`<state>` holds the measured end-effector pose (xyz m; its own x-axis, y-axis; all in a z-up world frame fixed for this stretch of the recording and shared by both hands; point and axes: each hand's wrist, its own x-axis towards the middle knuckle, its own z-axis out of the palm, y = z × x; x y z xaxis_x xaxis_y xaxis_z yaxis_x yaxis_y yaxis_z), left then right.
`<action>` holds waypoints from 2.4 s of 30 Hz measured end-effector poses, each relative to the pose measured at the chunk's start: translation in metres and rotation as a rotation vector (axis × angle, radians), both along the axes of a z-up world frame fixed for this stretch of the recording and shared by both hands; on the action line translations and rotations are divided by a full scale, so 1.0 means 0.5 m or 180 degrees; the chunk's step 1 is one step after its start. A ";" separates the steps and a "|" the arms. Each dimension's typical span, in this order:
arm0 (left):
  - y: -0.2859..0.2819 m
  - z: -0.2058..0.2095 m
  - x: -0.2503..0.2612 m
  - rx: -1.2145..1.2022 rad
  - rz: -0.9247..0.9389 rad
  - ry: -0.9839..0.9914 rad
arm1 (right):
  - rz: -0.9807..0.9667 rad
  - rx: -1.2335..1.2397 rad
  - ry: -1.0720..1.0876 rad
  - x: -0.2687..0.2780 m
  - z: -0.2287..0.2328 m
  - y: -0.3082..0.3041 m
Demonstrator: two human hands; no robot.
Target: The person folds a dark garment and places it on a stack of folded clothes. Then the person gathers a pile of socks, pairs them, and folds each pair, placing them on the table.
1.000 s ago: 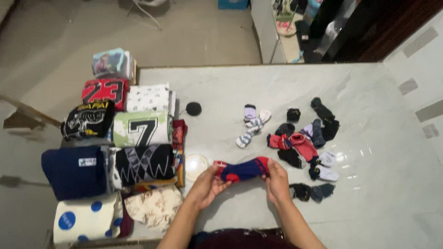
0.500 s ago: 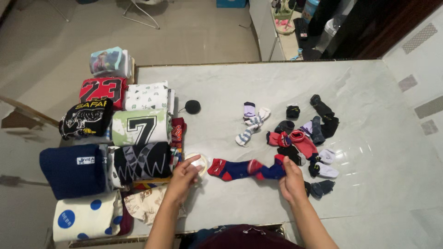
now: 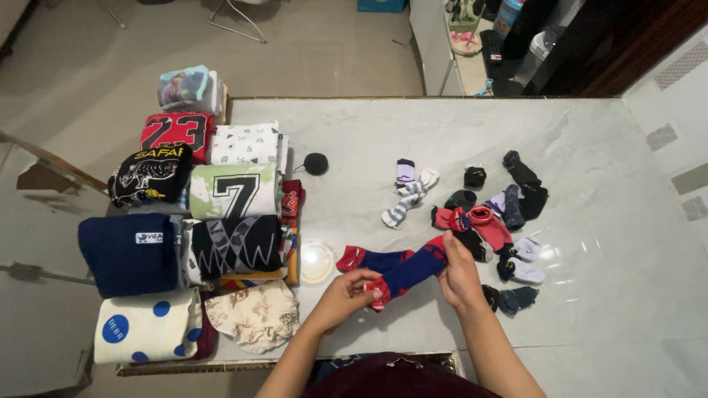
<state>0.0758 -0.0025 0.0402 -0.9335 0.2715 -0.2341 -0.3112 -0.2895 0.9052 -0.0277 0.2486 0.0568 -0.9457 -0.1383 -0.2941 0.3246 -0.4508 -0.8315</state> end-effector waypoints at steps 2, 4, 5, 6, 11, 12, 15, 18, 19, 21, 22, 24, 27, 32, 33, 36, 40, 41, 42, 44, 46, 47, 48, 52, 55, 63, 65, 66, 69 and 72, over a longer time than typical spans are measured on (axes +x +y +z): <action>-0.014 -0.026 -0.001 -0.0302 0.0279 -0.0006 | -0.0181 -0.0004 -0.0063 0.002 -0.023 0.007; -0.021 -0.045 -0.008 -0.0206 0.0533 -0.0137 | -0.0462 -0.0101 -0.0104 0.000 -0.043 0.005; -0.020 -0.050 -0.015 -0.0156 0.0644 -0.0194 | -0.0526 -0.0112 -0.0050 -0.002 -0.051 0.004; -0.017 -0.052 -0.020 -0.0241 0.0835 -0.0147 | -0.0589 -0.0122 0.0004 -0.003 -0.059 0.002; 0.005 -0.020 -0.026 0.0079 0.1442 -0.0272 | -0.0698 0.0047 -0.0002 0.011 -0.076 -0.009; 0.003 -0.009 -0.027 0.0259 0.1424 -0.0579 | -0.0677 0.0085 -0.0055 0.015 -0.076 -0.013; -0.005 0.004 -0.019 0.0763 0.1300 -0.1193 | -0.0539 0.0242 -0.0189 0.030 -0.073 -0.023; -0.003 -0.010 -0.021 0.0879 0.1127 -0.1165 | -0.0330 0.0421 -0.0102 0.040 -0.068 -0.026; -0.001 -0.018 -0.025 0.0712 0.1179 -0.1186 | -0.0253 0.0477 -0.0038 0.041 -0.067 -0.028; 0.002 -0.033 -0.033 0.0262 0.1255 -0.0888 | -0.0103 0.0764 0.0113 0.039 -0.071 -0.030; -0.001 -0.038 -0.037 -0.0022 0.1278 -0.0567 | -0.0030 0.0909 0.0187 0.038 -0.075 -0.030; -0.012 -0.040 -0.040 -0.0168 0.1232 -0.0191 | -0.0137 0.0996 0.0417 0.032 -0.086 -0.025; -0.045 -0.029 -0.042 0.0183 0.1181 -0.0169 | -0.0277 0.1244 0.0296 0.024 -0.105 -0.017; -0.054 -0.041 -0.047 -0.0107 0.1659 -0.0140 | -0.0500 0.0996 0.0183 0.020 -0.134 -0.013; -0.054 -0.048 -0.057 -0.0298 0.1689 -0.0057 | -0.0539 0.0997 0.0175 0.012 -0.135 -0.017; -0.059 -0.071 -0.078 -0.0583 0.1724 0.0007 | -0.0560 0.0881 0.0167 -0.009 -0.139 -0.024; -0.066 -0.084 -0.111 0.0095 0.1631 -0.0365 | -0.0502 0.0723 0.0115 -0.035 -0.145 -0.014; -0.066 -0.085 -0.116 0.0322 0.1614 -0.0456 | -0.0507 0.0695 0.0114 -0.038 -0.149 -0.013; -0.065 -0.087 -0.118 0.0416 0.1614 -0.0480 | -0.0512 0.0667 0.0113 -0.039 -0.155 -0.012; -0.064 -0.094 -0.125 0.0607 0.1607 -0.0527 | -0.0538 0.0644 0.0115 -0.039 -0.167 -0.009; -0.072 -0.100 -0.143 0.0229 0.1321 -0.0377 | -0.0551 0.0643 0.0163 -0.053 -0.177 -0.013; -0.078 -0.107 -0.136 0.0034 0.1187 -0.0334 | -0.0569 0.0655 0.0196 -0.052 -0.184 -0.013; -0.086 -0.114 -0.134 -0.0124 0.1034 -0.0235 | -0.0586 0.0668 0.0228 -0.050 -0.192 -0.016; -0.109 -0.109 -0.137 -0.1047 0.0610 0.0098 | -0.0625 0.0998 0.0389 -0.072 -0.194 -0.022; -0.112 -0.085 -0.129 -0.0942 0.0412 0.0323 | -0.0669 0.0801 0.0162 -0.078 -0.186 -0.025; -0.092 -0.068 -0.147 -0.0517 0.1284 0.0163 | -0.0603 0.0595 -0.0048 -0.063 -0.178 -0.025; -0.088 -0.075 -0.149 -0.0620 0.1466 0.0237 | -0.0590 0.0531 -0.0053 -0.064 -0.180 -0.024; -0.087 -0.077 -0.149 -0.0521 0.1542 0.0188 | -0.0582 0.0560 -0.0107 -0.064 -0.181 -0.023; -0.086 -0.077 -0.143 -0.0098 0.1625 0.0083 | -0.0544 0.0504 -0.0148 -0.062 -0.184 -0.023; -0.088 -0.066 -0.138 0.0461 0.1423 -0.0038 | -0.0557 0.0380 -0.0184 -0.060 -0.185 -0.026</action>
<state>0.0070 -0.0462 0.0071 -0.9639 -0.1259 -0.2347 -0.1372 -0.5205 0.8428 -0.0577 0.2354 -0.0359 -0.9333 0.0656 -0.3530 0.2987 -0.4039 -0.8647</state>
